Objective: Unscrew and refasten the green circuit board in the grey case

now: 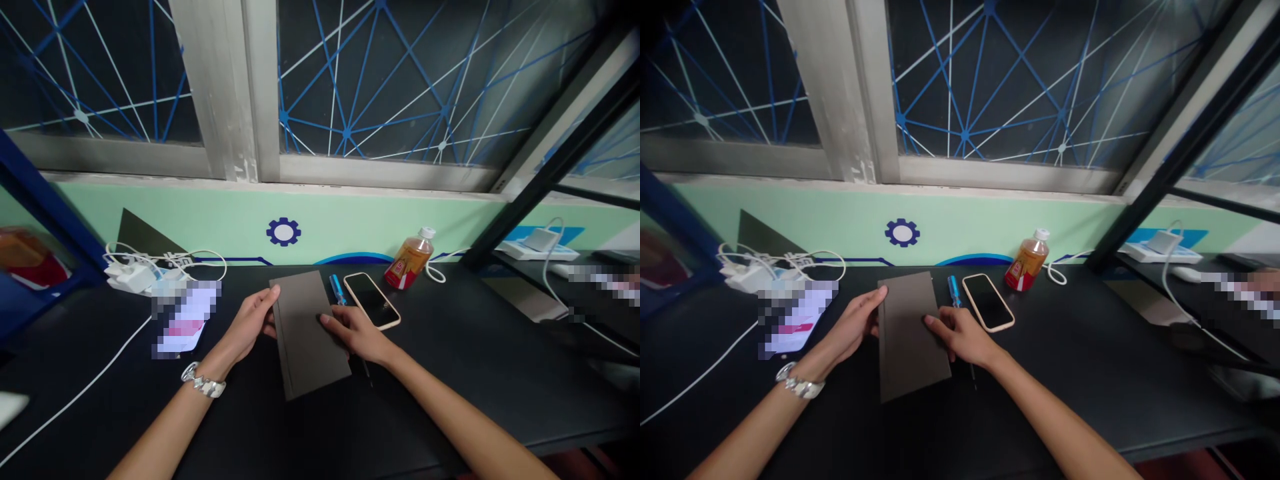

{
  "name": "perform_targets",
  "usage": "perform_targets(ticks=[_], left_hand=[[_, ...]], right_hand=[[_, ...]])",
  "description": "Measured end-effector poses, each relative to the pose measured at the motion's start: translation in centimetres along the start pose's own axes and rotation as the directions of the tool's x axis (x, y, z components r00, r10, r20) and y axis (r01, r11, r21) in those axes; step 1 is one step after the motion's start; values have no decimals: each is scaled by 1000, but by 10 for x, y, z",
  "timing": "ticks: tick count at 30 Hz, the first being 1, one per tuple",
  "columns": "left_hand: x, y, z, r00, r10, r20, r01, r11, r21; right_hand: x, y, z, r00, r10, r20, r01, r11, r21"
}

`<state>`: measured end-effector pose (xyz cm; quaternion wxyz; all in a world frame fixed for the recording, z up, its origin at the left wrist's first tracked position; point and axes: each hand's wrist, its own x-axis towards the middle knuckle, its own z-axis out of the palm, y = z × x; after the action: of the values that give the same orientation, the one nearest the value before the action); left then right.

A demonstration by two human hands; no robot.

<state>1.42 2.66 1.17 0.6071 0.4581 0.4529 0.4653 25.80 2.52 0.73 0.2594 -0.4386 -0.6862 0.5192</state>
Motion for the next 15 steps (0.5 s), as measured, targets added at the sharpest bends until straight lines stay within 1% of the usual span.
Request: perform_targets(ticks=[4,6,8,9,10,12,13,15], left_hand=[[0,1,5,1000,5,11,-4,999,-52],[0,2,4,1000,7,6,-6,998,-63],[1,4,-2,999,18,-43,-21,998,-62],[2,5,-7,996,28,-83,-32,998,-56],[3,6,-12,991,41,-126,-47,998,-48],[5,7,-22,982,41,-184,-44,999,-16],[5,7,-26,981,28,-189,-28,1000,3],[6,5,-26,986,-3,-166,11,999,50]], right_hand=[[1,-4,-2,993,-54,-103,56,998,19],[0,-6,-6,989,-68,-132,75,996,46],[-3,-9,-14,982,-59,-178,78,991,104],[-4,-10,-19,974,-52,-221,84,987,138],[-5,-11,-25,962,-39,-272,89,981,174],[-5,-13,-37,918,-16,-397,111,970,218],[-4,-14,-43,897,-19,-442,130,966,223],[1,-17,-52,871,-96,-482,200,965,168]])
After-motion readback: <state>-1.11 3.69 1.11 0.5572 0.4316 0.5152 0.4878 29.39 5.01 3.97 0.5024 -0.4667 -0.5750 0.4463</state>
